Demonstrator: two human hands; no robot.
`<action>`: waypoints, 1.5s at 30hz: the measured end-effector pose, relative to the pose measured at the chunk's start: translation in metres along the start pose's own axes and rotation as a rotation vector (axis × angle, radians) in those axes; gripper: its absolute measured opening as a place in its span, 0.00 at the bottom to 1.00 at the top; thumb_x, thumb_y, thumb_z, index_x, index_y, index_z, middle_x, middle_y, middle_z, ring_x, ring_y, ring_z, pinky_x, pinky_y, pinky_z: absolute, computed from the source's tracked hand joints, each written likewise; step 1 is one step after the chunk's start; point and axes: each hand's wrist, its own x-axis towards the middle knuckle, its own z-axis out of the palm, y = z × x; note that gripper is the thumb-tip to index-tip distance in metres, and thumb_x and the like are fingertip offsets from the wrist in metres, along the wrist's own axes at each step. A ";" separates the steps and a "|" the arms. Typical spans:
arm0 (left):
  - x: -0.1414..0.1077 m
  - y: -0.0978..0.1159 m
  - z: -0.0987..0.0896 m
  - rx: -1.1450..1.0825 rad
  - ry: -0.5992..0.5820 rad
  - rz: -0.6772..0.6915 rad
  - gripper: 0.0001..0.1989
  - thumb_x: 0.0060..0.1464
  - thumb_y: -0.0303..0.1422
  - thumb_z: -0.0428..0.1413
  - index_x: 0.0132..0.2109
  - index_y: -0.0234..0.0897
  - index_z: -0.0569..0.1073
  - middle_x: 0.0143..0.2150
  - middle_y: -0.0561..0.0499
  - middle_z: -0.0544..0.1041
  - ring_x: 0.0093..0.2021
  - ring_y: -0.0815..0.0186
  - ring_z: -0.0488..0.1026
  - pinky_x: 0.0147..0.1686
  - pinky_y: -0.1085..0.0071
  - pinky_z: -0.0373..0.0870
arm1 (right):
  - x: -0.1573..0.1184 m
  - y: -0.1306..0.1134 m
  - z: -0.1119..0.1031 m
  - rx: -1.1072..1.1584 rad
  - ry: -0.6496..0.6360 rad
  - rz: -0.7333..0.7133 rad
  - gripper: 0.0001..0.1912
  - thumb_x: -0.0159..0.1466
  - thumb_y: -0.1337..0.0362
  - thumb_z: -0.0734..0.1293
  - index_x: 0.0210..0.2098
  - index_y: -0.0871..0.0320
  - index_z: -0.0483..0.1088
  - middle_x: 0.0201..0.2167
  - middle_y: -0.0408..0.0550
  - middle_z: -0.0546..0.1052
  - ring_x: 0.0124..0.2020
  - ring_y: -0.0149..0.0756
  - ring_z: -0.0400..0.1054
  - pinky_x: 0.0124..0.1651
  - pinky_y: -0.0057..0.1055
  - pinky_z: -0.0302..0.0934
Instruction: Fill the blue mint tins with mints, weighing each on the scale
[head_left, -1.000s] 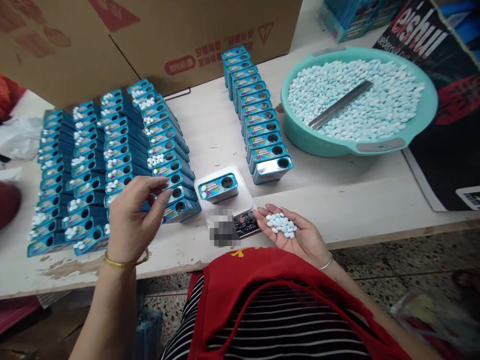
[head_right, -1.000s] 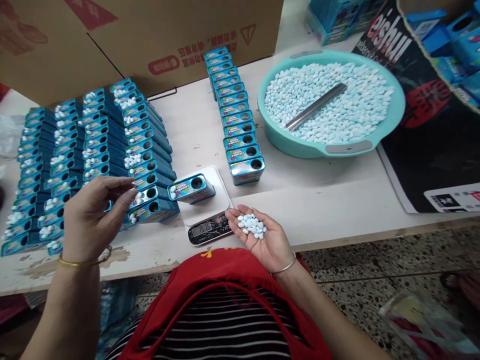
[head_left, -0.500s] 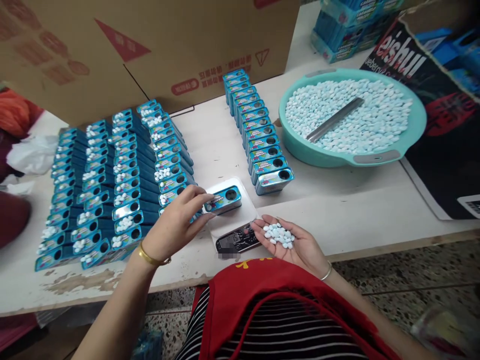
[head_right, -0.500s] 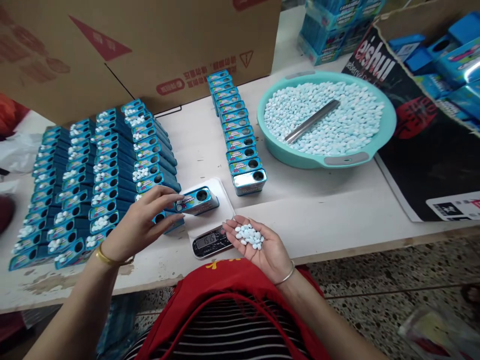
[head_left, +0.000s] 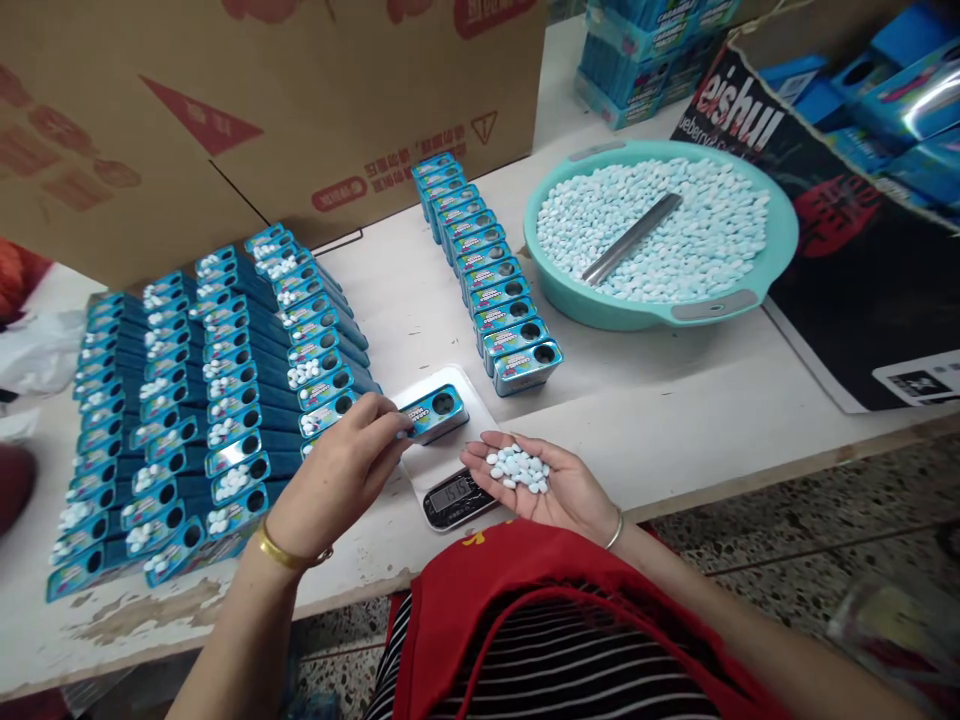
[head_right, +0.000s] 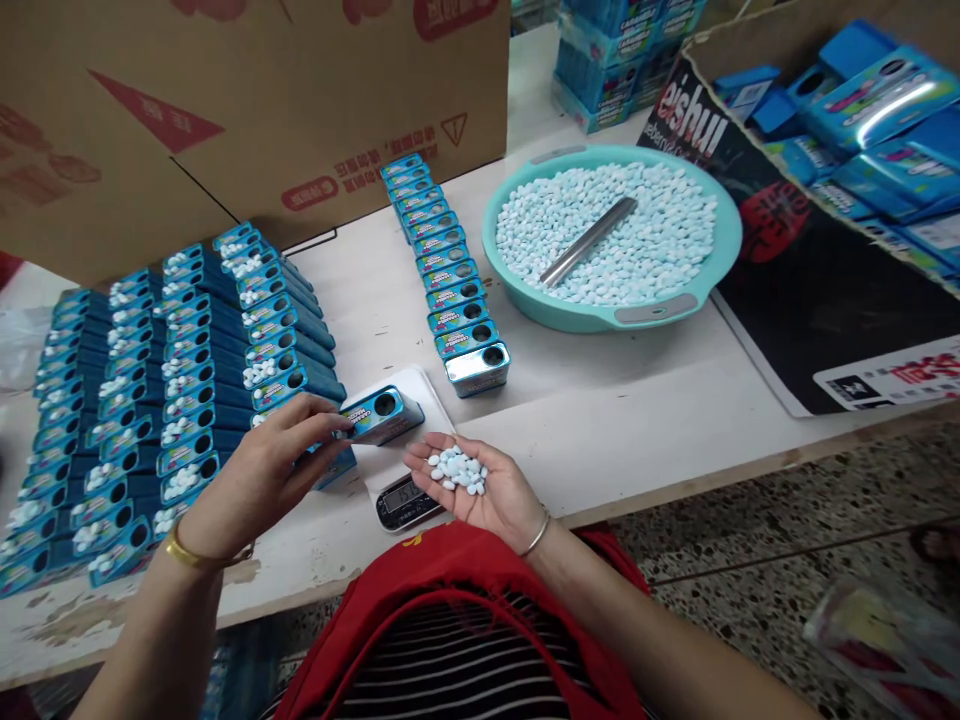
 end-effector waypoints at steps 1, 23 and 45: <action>0.000 0.000 -0.002 -0.005 -0.007 0.000 0.09 0.62 0.30 0.47 0.45 0.36 0.70 0.42 0.46 0.68 0.38 0.68 0.69 0.38 0.69 0.69 | 0.000 0.000 0.002 -0.003 0.010 0.005 0.13 0.64 0.69 0.58 0.41 0.68 0.72 0.41 0.59 0.79 0.48 0.40 0.73 0.53 0.33 0.66; 0.029 0.050 0.024 -0.166 -0.124 0.214 0.11 0.60 0.30 0.48 0.49 0.37 0.67 0.44 0.45 0.69 0.41 0.66 0.69 0.39 0.68 0.72 | 0.000 0.000 0.018 0.120 -0.058 -0.015 0.16 0.66 0.68 0.55 0.44 0.65 0.71 0.32 0.48 0.80 0.31 0.28 0.73 0.36 0.24 0.69; 0.040 0.037 0.002 -0.130 0.171 0.172 0.04 0.58 0.27 0.51 0.38 0.35 0.70 0.35 0.49 0.69 0.33 0.71 0.67 0.32 0.75 0.67 | -0.010 -0.009 0.054 0.125 -0.153 -0.065 0.16 0.65 0.70 0.55 0.45 0.69 0.71 0.37 0.53 0.78 0.40 0.30 0.73 0.53 0.29 0.65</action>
